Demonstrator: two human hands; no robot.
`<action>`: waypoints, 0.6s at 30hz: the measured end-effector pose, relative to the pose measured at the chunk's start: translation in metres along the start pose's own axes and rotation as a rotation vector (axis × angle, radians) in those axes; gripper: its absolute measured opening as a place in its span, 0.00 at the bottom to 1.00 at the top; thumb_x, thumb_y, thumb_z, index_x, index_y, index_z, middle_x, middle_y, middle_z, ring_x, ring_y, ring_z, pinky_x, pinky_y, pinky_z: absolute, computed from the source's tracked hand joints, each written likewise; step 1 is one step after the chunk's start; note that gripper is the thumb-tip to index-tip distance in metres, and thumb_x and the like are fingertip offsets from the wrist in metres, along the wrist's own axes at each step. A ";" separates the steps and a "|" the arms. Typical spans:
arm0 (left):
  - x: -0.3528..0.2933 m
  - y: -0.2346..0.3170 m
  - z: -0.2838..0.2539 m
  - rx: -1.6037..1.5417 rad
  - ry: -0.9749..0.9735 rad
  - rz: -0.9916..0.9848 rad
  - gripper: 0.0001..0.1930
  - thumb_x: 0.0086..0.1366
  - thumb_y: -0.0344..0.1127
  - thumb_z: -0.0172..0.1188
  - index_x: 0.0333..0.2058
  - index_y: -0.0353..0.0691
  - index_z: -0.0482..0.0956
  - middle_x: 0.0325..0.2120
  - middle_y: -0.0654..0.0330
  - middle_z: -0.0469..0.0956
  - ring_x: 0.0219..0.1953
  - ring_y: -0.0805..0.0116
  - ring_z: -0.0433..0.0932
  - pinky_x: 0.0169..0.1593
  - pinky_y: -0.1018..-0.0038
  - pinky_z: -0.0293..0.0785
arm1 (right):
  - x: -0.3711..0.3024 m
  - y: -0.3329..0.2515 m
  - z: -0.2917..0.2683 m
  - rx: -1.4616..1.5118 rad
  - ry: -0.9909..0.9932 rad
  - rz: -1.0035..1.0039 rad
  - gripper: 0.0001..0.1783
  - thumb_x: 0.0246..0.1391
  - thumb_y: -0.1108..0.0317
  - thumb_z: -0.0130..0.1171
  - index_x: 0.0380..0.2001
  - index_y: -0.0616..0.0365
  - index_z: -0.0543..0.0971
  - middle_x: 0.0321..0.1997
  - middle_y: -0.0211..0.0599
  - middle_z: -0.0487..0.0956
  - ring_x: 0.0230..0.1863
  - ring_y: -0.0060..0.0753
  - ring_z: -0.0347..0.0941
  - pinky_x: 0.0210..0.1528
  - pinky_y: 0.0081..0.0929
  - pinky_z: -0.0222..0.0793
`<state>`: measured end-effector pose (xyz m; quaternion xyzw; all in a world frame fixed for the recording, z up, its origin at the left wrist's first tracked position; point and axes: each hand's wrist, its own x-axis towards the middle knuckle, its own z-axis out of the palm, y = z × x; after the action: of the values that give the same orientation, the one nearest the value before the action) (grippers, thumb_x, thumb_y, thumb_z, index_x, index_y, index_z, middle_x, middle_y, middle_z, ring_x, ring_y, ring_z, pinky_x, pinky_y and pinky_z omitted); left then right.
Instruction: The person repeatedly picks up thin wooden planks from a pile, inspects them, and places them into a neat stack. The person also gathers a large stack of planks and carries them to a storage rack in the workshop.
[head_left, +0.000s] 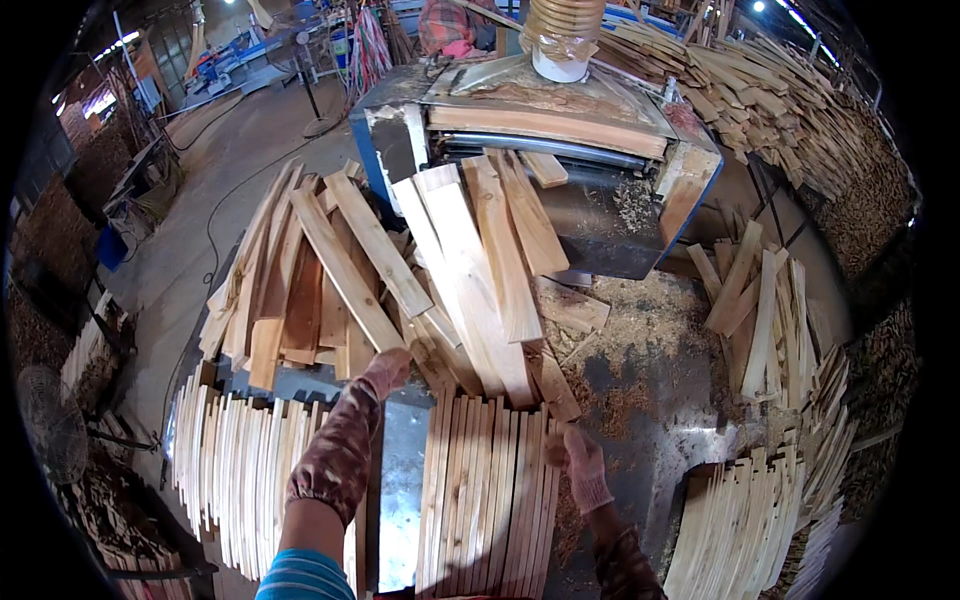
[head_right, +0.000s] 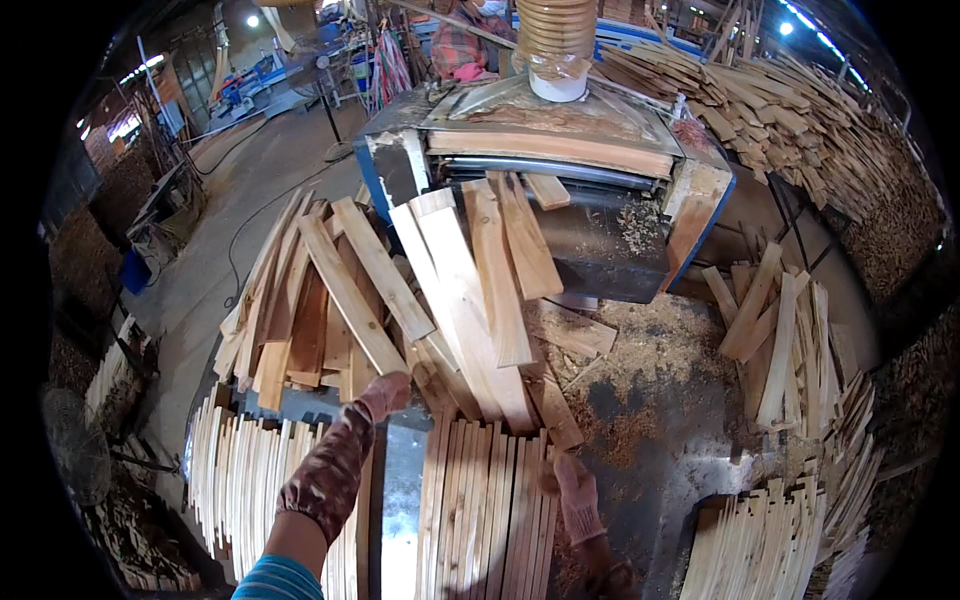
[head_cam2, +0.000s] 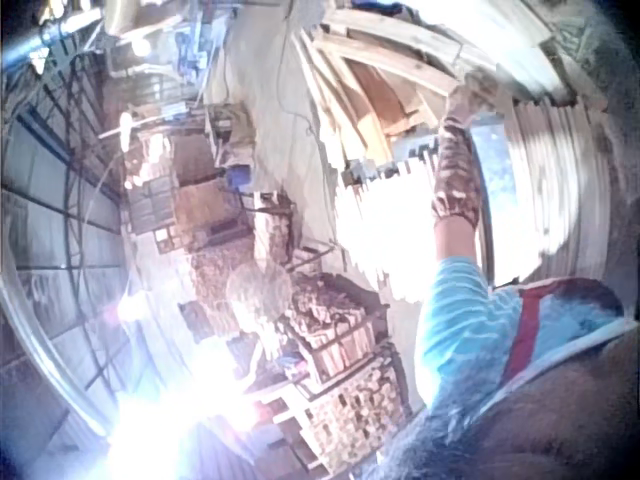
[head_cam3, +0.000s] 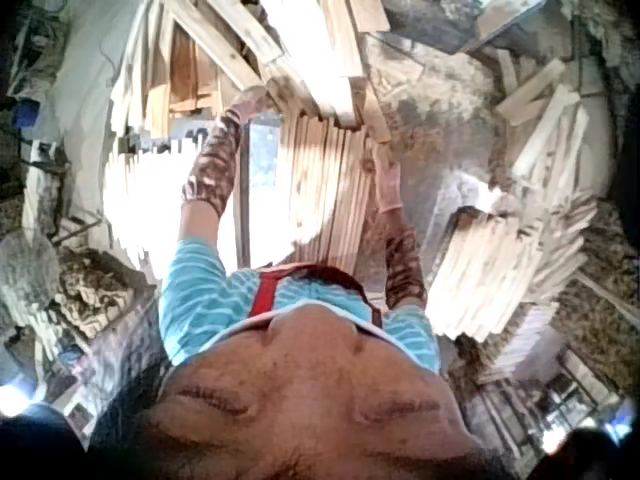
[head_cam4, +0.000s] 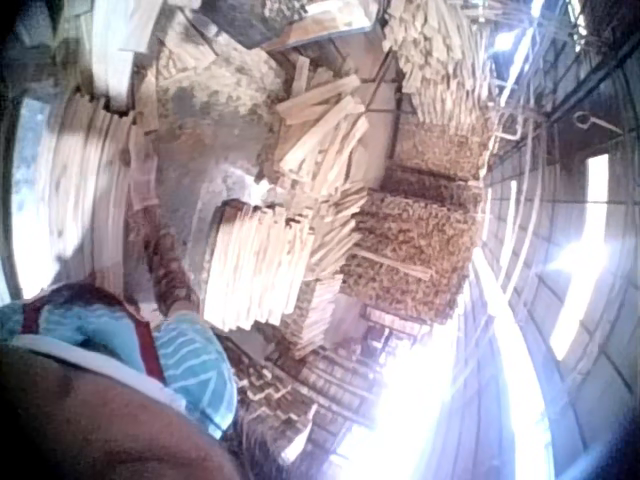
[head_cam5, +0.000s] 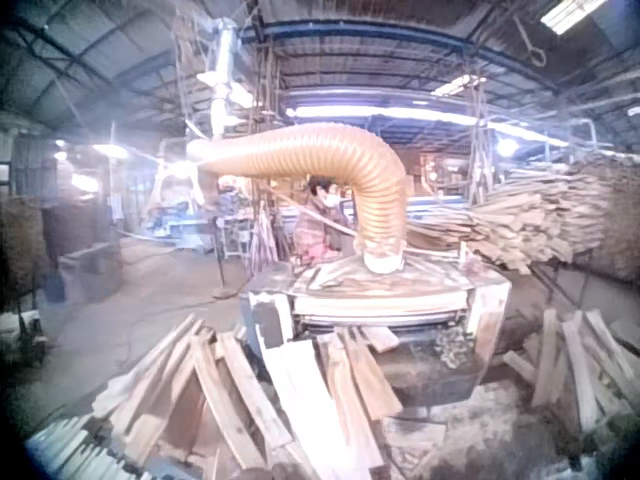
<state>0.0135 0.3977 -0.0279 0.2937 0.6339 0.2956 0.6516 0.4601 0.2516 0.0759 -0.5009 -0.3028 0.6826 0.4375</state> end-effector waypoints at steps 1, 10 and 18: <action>-0.001 -0.009 0.005 -0.248 -0.039 -0.051 0.09 0.68 0.41 0.58 0.43 0.46 0.80 0.26 0.67 0.75 0.28 0.65 0.77 0.32 0.65 0.75 | 0.016 -0.015 0.008 -0.041 0.016 -0.043 0.29 0.64 0.48 0.59 0.58 0.58 0.74 0.47 0.40 0.81 0.42 0.32 0.79 0.46 0.30 0.78; 0.036 -0.036 -0.002 0.121 0.703 0.317 0.36 0.63 0.41 0.65 0.68 0.43 0.62 0.50 0.50 0.80 0.51 0.53 0.79 0.54 0.62 0.75 | 0.238 -0.007 0.107 -0.530 0.229 -0.426 0.37 0.49 0.47 0.69 0.53 0.67 0.77 0.38 0.48 0.82 0.44 0.44 0.79 0.49 0.35 0.75; -0.013 -0.018 -0.011 -0.200 0.479 0.312 0.41 0.61 0.34 0.69 0.69 0.34 0.57 0.64 0.47 0.68 0.63 0.58 0.70 0.64 0.69 0.66 | 0.113 -0.047 0.062 -0.448 0.081 -0.443 0.15 0.60 0.67 0.60 0.45 0.68 0.80 0.35 0.34 0.82 0.35 0.23 0.73 0.39 0.25 0.69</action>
<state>0.0029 0.3761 -0.0332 0.2439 0.6845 0.5141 0.4557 0.4024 0.3753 0.0878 -0.5334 -0.5299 0.4666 0.4658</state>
